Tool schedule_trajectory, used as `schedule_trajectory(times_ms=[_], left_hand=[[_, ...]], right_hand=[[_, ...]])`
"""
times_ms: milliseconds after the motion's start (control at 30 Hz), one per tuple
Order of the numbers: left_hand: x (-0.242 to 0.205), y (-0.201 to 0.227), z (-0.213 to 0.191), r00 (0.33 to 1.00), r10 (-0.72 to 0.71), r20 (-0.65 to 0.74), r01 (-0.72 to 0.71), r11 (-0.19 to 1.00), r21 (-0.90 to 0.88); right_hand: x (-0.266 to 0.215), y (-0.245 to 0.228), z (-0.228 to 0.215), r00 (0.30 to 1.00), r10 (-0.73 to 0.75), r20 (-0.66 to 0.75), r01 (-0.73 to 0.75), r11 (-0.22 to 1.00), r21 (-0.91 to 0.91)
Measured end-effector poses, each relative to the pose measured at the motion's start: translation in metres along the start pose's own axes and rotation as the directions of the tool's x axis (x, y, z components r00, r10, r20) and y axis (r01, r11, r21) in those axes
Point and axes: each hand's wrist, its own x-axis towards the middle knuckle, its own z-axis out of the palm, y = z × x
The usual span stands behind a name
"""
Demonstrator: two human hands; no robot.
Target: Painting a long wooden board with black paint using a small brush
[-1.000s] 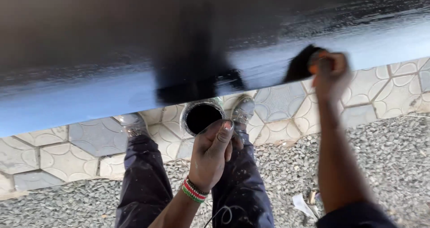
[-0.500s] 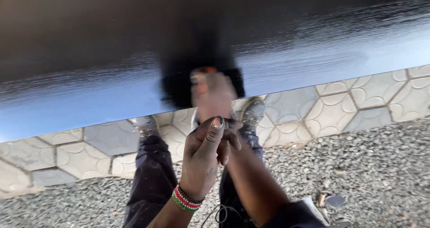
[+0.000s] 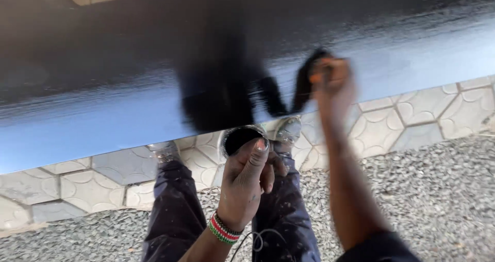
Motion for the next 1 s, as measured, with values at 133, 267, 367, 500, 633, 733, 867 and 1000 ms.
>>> schedule_trajectory(times_ms=[133, 267, 367, 500, 633, 733, 867, 1000], left_hand=[[-0.009, 0.043, -0.011, 0.994, 0.112, 0.018, -0.110, 0.991, -0.072], [-0.016, 0.053, -0.004, 0.997, 0.068, -0.021, -0.069, 0.996, -0.049], [0.003, 0.035, 0.003, 0.999, 0.040, -0.016, -0.041, 0.995, -0.088], [0.016, 0.020, 0.030, 0.999, 0.029, -0.037, -0.032, 0.995, -0.091], [0.013, 0.024, 0.035, 0.996, 0.065, 0.054, -0.062, 0.997, -0.044], [0.008, 0.029, 0.020, 0.996, 0.075, 0.039, -0.074, 0.997, -0.026], [-0.005, 0.044, -0.025, 0.998, 0.039, -0.051, -0.042, 0.998, -0.048], [-0.040, 0.065, -0.077, 0.985, 0.154, -0.075, -0.159, 0.985, -0.064]], right_hand=[[-0.068, -0.212, 0.105, 0.986, -0.042, 0.164, 0.086, 0.959, -0.271], [-0.074, -0.222, 0.110, 0.969, -0.195, 0.152, 0.229, 0.941, -0.249], [-0.052, -0.200, 0.104, 0.939, -0.325, 0.110, 0.343, 0.895, -0.284], [0.012, -0.018, 0.042, 0.971, -0.228, -0.066, 0.201, 0.938, -0.283], [0.106, 0.126, -0.087, 0.893, -0.446, -0.069, 0.391, 0.840, -0.376], [0.106, 0.100, -0.083, 0.954, -0.242, -0.175, 0.222, 0.967, -0.125], [0.031, -0.052, 0.065, 0.998, 0.004, -0.060, 0.017, 0.939, 0.343], [-0.079, -0.298, 0.174, 0.925, -0.195, 0.327, 0.157, 0.978, 0.138]])
